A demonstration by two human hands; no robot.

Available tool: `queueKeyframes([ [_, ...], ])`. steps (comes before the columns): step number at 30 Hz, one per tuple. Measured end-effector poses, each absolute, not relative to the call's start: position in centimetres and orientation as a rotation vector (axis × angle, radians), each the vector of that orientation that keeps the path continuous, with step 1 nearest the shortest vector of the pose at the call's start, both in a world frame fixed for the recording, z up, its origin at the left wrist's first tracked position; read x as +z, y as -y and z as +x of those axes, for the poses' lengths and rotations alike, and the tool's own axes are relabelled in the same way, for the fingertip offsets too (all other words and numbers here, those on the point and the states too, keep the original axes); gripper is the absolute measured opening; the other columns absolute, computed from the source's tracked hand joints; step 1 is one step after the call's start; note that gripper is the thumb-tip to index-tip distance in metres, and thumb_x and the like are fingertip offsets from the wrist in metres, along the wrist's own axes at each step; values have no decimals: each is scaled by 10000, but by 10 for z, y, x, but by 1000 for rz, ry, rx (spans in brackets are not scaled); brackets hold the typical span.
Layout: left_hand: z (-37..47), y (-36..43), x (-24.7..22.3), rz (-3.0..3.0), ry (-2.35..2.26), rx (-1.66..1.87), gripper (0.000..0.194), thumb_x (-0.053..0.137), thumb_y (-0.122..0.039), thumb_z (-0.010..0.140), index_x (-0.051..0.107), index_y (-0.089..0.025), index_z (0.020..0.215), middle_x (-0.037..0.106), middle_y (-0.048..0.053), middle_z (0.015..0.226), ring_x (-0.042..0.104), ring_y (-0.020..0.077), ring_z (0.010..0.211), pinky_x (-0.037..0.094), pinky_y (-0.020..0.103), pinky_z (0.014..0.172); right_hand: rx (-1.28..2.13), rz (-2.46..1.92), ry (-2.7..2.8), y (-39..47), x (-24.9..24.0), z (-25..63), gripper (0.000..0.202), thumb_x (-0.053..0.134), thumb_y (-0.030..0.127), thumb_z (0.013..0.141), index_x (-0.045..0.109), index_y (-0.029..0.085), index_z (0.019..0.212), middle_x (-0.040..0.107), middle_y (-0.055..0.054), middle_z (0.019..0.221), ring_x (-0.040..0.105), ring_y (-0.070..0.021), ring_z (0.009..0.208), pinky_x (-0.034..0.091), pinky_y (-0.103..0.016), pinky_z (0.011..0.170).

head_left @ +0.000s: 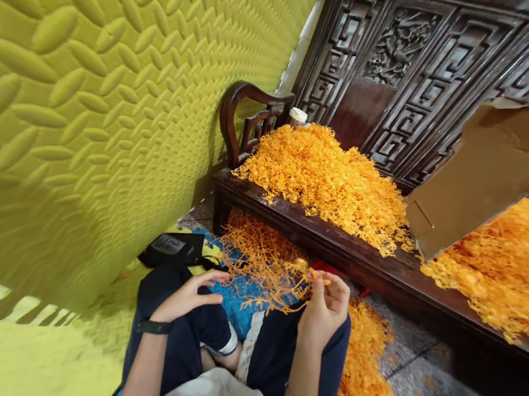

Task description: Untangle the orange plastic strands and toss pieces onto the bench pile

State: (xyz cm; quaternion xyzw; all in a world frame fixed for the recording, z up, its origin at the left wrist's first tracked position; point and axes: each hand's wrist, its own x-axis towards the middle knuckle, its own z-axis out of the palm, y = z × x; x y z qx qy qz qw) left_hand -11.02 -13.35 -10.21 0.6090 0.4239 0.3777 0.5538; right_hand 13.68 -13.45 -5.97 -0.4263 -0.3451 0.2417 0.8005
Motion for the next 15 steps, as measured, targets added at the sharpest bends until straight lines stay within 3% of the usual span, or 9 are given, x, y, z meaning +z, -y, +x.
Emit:
queueKeyframes([
  [2, -96, 134, -96, 1421, -1007, 1001, 393, 585, -506, 789, 698, -214, 1027, 669, 92, 1131, 559, 269, 1099, 361, 423, 993, 684, -878, 912, 135, -60, 137, 142, 699, 223, 718, 594, 178, 802, 631, -19, 807, 605, -143, 730, 476, -274, 689],
  [4, -76, 137, -86, 1418, -895, 1073, 515, 448, -607, 822, 732, -189, 920, 679, 102, 1087, 550, 276, 1111, 336, 423, 1019, 832, -855, 1079, 137, -60, 133, 88, 676, 222, 742, 601, 178, 754, 623, -28, 805, 594, -154, 756, 469, -278, 689],
  [7, -46, 145, -75, 1346, -858, 1101, 588, 424, -675, 787, 747, -193, 881, 689, 92, 1057, 549, 277, 1110, 350, 396, 1011, 935, -817, 1270, 138, -59, 124, 39, 631, 213, 787, 632, 192, 753, 604, -37, 857, 573, -164, 835, 446, -292, 750],
  [12, -24, 149, -74, 1174, -967, 1174, 448, 644, -544, 715, 732, -159, 928, 714, 95, 935, 622, 249, 897, 469, 348, 822, 899, -881, 1454, 139, -56, 124, 38, 659, 220, 772, 644, 203, 741, 562, -27, 852, 530, -157, 838, 406, -281, 757],
  [15, -26, 146, -72, 1136, -999, 1255, 311, 692, -425, 714, 730, -156, 865, 705, 87, 962, 605, 234, 933, 449, 311, 838, 851, -958, 1486, 139, -53, 130, 46, 678, 219, 758, 636, 202, 746, 559, -12, 808, 520, -140, 782, 392, -265, 725],
])
